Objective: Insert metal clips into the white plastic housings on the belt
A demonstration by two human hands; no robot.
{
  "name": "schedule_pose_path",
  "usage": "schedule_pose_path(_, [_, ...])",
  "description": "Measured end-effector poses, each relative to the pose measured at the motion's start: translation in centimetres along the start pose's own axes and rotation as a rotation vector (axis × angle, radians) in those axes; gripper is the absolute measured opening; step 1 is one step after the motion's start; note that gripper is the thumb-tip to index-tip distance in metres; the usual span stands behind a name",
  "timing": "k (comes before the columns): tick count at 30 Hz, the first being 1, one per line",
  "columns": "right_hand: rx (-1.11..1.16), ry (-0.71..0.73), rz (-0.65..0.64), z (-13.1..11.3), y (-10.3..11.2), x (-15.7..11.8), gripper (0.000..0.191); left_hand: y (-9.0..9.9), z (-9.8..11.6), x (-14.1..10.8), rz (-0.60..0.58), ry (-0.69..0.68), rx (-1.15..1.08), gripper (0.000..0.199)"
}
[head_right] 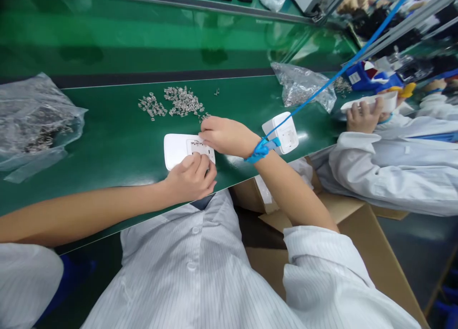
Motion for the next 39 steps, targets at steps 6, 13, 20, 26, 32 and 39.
schedule_pose_path(6, [0.165,-0.061,0.084,-0.2,-0.1,-0.6,0.036,-0.2,0.1,-0.1,-0.008,-0.009,-0.019,0.040])
schedule_pose_path(13, [1.276,-0.639,0.735,1.3,0.1,-4.1,0.028,0.2,-0.1,0.0,-0.010,-0.014,0.003,0.041])
schedule_pose_path(20, [1.890,-0.413,1.155,-2.0,0.5,-5.8,0.042,0.3,-0.6,0.4,0.018,0.002,-0.015,0.038])
schedule_pose_path(26, [1.878,-0.161,1.142,-2.6,2.4,-5.8,0.045,0.3,-0.7,0.5,0.041,-0.009,-0.006,0.035])
schedule_pose_path(32, [1.768,0.338,0.960,-4.5,4.2,-5.3,0.041,0.4,-0.7,0.4,0.055,0.002,-0.004,0.034])
schedule_pose_path(39, [1.292,-0.399,0.741,-2.0,1.7,-4.7,0.025,0.3,-0.5,0.3,0.018,-0.008,-0.031,0.039])
Point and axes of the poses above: each hand's wrist, its own x-axis towards the middle knuckle, its own y-axis out of the back of the hand, z = x × y, the point moved 5 cm from there along x, towards the middle knuckle, and after that the axes turned 2 degrees about -y, right-handed, at the moved point
